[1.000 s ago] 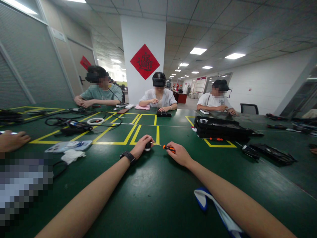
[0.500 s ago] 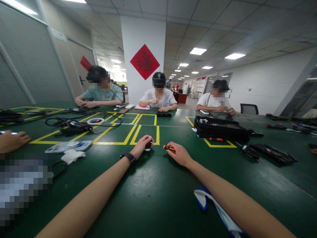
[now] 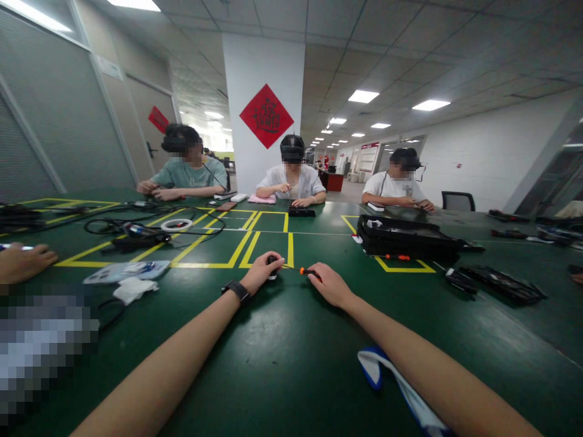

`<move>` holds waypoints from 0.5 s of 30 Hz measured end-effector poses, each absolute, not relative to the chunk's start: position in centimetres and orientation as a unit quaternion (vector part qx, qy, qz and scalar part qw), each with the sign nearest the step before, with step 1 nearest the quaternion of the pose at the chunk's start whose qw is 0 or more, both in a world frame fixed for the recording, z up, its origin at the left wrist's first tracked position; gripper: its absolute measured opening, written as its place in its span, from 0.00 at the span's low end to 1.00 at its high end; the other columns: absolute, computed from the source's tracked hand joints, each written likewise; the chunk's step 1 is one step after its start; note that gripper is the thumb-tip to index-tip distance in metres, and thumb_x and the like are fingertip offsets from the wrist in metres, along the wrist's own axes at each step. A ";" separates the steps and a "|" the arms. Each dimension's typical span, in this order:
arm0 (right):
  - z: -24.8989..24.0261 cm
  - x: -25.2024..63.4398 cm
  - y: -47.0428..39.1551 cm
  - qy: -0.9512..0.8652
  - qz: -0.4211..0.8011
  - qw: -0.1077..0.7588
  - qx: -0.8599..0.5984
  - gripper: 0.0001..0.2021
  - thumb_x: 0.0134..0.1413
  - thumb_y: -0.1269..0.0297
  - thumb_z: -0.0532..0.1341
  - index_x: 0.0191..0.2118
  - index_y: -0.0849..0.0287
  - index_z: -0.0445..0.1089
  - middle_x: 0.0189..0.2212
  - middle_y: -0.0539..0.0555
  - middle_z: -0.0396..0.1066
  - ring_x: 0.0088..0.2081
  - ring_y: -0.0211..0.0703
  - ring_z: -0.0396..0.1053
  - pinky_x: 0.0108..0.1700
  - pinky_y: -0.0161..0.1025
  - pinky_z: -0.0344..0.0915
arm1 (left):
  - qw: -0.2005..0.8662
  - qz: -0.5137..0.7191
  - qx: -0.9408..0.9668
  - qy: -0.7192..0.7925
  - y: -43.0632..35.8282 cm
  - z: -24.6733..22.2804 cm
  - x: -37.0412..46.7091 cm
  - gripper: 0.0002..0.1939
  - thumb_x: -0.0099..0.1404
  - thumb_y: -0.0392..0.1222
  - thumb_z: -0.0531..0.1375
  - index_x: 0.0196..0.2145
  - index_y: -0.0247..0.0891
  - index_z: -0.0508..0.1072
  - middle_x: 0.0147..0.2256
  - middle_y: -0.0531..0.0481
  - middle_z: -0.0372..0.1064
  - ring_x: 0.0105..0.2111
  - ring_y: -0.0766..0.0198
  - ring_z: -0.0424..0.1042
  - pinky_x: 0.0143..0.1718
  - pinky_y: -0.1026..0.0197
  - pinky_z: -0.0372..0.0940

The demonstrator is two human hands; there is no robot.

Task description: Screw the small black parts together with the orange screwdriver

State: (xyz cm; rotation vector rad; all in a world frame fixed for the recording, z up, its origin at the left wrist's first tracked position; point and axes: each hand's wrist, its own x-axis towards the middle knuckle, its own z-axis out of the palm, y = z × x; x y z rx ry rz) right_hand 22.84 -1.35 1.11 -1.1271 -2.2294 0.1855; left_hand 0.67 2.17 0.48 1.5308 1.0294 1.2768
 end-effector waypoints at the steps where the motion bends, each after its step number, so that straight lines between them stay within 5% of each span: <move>1: 1.1 22.9 -1.4 -0.848 0.064 0.312 -0.422 0.09 0.55 0.65 0.51 0.40 0.59 0.65 0.37 0.54 0.65 0.40 0.40 0.61 0.43 0.38 0.57 | 0.422 0.512 0.622 0.415 2.1 0.5 0.7 0.15 0.49 0.50 0.60 0.30 0.36 0.69 0.24 0.53 0.65 0.25 0.68 0.64 0.27 0.66 0.58; 7: 1.2 22.9 -1.3 -0.855 0.067 0.307 -0.413 0.08 0.50 0.65 0.57 0.39 0.58 0.65 0.35 0.53 0.64 0.39 0.41 0.61 0.42 0.39 0.57 | 0.384 0.508 0.643 0.424 1.8 0.8 0.8 0.13 0.49 0.47 0.61 0.29 0.37 0.67 0.24 0.55 0.63 0.24 0.69 0.62 0.25 0.67 0.57; 15: 1.0 22.9 -1.0 -0.842 0.067 0.325 -0.425 0.08 0.55 0.65 0.52 0.35 0.60 0.66 0.34 0.53 0.63 0.38 0.39 0.60 0.41 0.37 0.57 | 0.371 0.495 0.661 0.425 1.9 0.6 0.7 0.13 0.50 0.48 0.60 0.30 0.37 0.67 0.26 0.54 0.63 0.26 0.69 0.62 0.26 0.67 0.58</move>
